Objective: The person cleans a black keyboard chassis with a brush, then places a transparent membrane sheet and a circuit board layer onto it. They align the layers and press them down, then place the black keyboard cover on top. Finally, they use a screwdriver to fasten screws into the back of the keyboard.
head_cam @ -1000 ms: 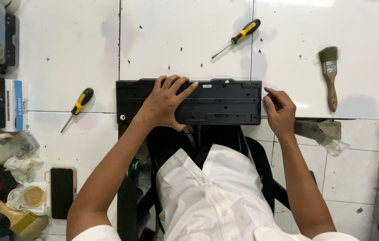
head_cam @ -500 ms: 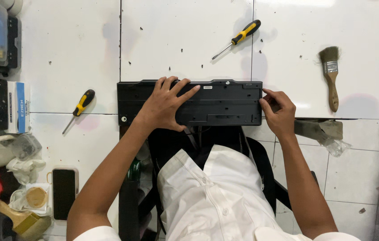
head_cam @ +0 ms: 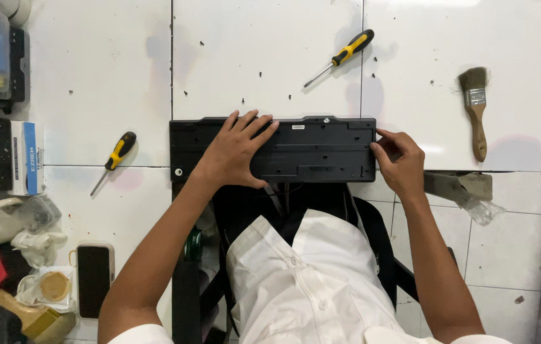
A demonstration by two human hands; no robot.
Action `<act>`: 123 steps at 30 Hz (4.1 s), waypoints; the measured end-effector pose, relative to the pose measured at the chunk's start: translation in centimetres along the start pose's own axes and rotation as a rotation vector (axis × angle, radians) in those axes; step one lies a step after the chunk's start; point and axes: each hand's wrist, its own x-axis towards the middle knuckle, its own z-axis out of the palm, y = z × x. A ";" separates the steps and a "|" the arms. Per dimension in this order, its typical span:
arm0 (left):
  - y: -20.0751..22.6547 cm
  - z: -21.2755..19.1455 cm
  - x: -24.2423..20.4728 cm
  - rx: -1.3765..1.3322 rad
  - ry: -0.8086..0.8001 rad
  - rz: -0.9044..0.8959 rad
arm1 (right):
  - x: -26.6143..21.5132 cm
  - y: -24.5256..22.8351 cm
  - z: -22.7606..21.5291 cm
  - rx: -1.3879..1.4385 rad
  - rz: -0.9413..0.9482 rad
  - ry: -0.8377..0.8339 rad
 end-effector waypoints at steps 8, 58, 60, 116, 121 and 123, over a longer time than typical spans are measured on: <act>-0.4 2.8 -0.6 0.046 0.171 0.025 | 0.0 0.7 0.6 -0.153 -0.036 -0.017; -9.6 5.3 -7.0 -0.218 0.679 -0.642 | 3.5 -3.8 7.3 -0.747 -0.512 -0.077; -9.0 5.2 -6.8 -0.154 0.649 -0.651 | 3.5 -4.2 7.2 -0.749 -0.511 -0.083; -10.5 5.3 -3.9 -0.337 0.712 -1.121 | 5.7 2.5 5.0 -0.362 0.201 0.149; -9.4 3.2 -4.4 -0.169 0.687 -1.162 | 4.9 -0.8 6.2 -0.458 0.146 0.207; -9.2 2.8 -4.1 -0.138 0.709 -1.156 | 5.5 0.4 6.4 -0.534 0.104 0.238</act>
